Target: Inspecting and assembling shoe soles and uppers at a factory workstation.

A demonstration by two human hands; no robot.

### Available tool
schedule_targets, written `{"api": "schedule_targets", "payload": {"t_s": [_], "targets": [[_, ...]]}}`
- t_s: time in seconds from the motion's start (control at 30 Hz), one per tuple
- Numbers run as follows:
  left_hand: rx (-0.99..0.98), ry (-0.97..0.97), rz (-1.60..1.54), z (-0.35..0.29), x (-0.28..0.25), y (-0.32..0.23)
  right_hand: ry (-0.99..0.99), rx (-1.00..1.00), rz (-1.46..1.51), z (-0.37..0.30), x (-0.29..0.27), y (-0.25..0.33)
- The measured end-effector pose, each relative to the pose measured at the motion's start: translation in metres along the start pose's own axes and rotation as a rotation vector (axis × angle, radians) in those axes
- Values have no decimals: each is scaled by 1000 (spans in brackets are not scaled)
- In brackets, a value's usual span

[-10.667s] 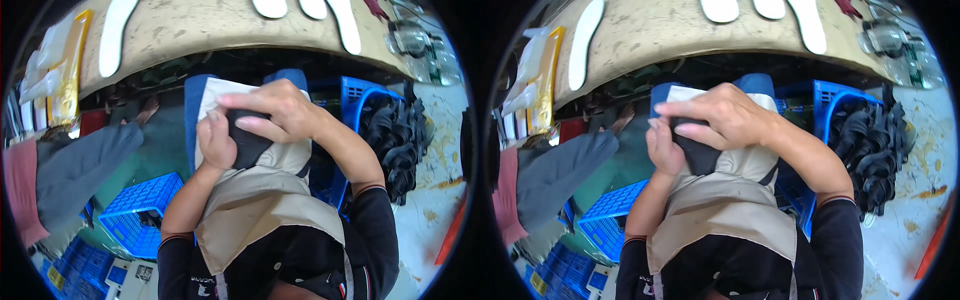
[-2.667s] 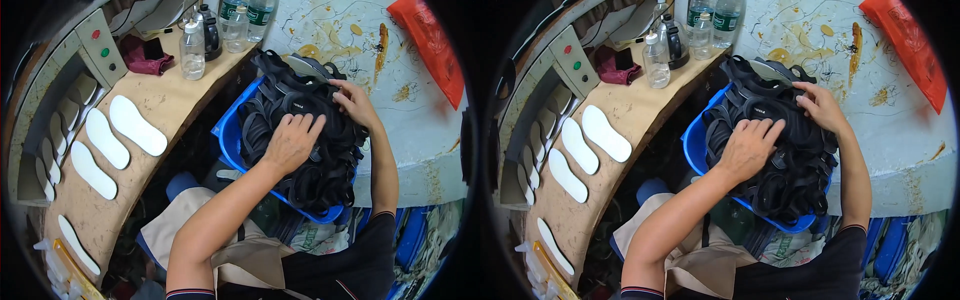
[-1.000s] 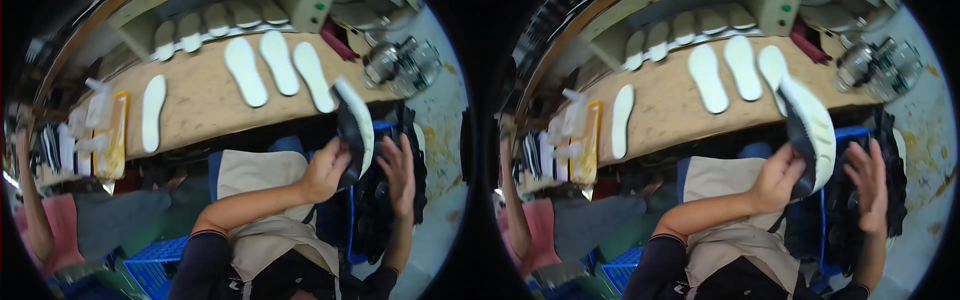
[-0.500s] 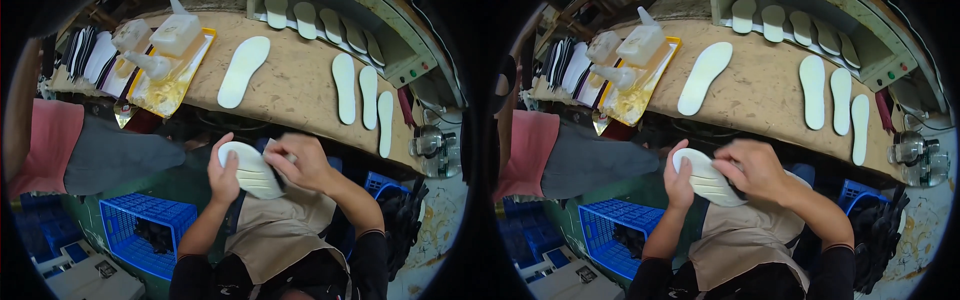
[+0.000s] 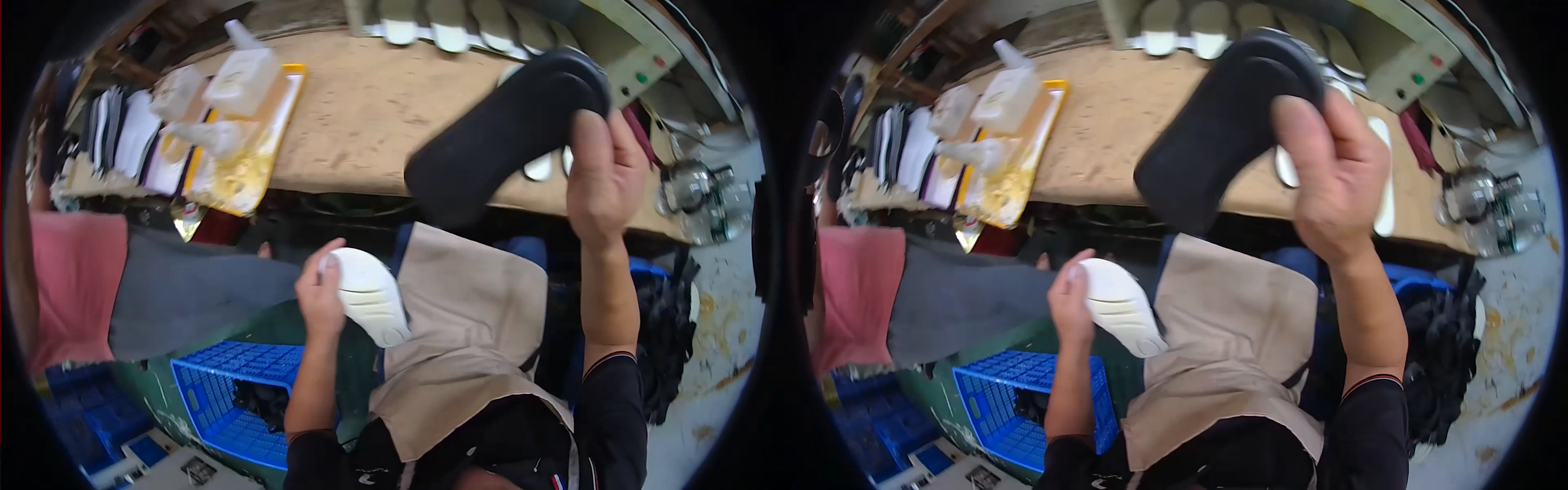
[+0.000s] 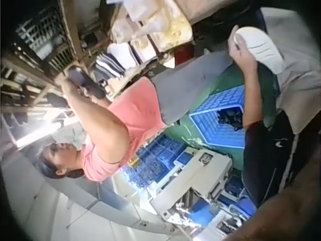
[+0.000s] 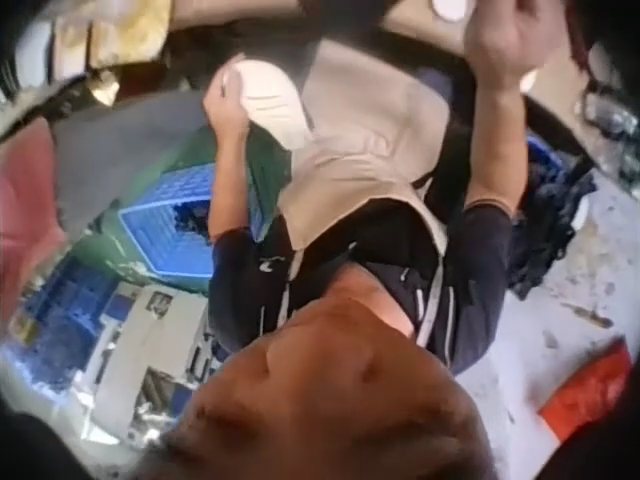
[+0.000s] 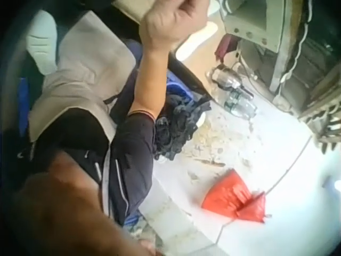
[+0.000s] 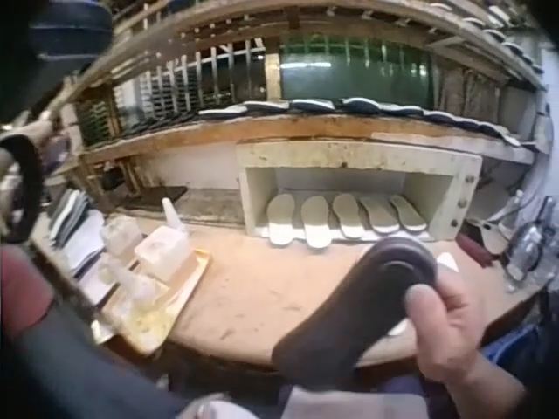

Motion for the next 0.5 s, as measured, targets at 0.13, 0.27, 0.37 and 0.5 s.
{"api": "schedule_targets", "payload": {"t_s": [0.13, 0.27, 0.37, 0.5], "targets": [[141, 49, 231, 20, 21, -54, -103, 441, 68, -92, -84, -38], [284, 93, 236, 26, 57, -97, 354, 730, -404, -144, -117, -46], [389, 87, 330, 26, 73, -127, 762, 773, -778, -185, -129, -46], [536, 125, 342, 19, 79, -147, 702, 755, -715, -203, -144, -42]]}}
Point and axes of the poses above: each hand's wrist, its own z-axis towards the middle knuckle, its own x-axis out of the palm, y = z × x, the point moved 10 cm from there along z, towards the middle knuckle, and after that the axes turned 3 degrees about x, right-handed, at the moved point
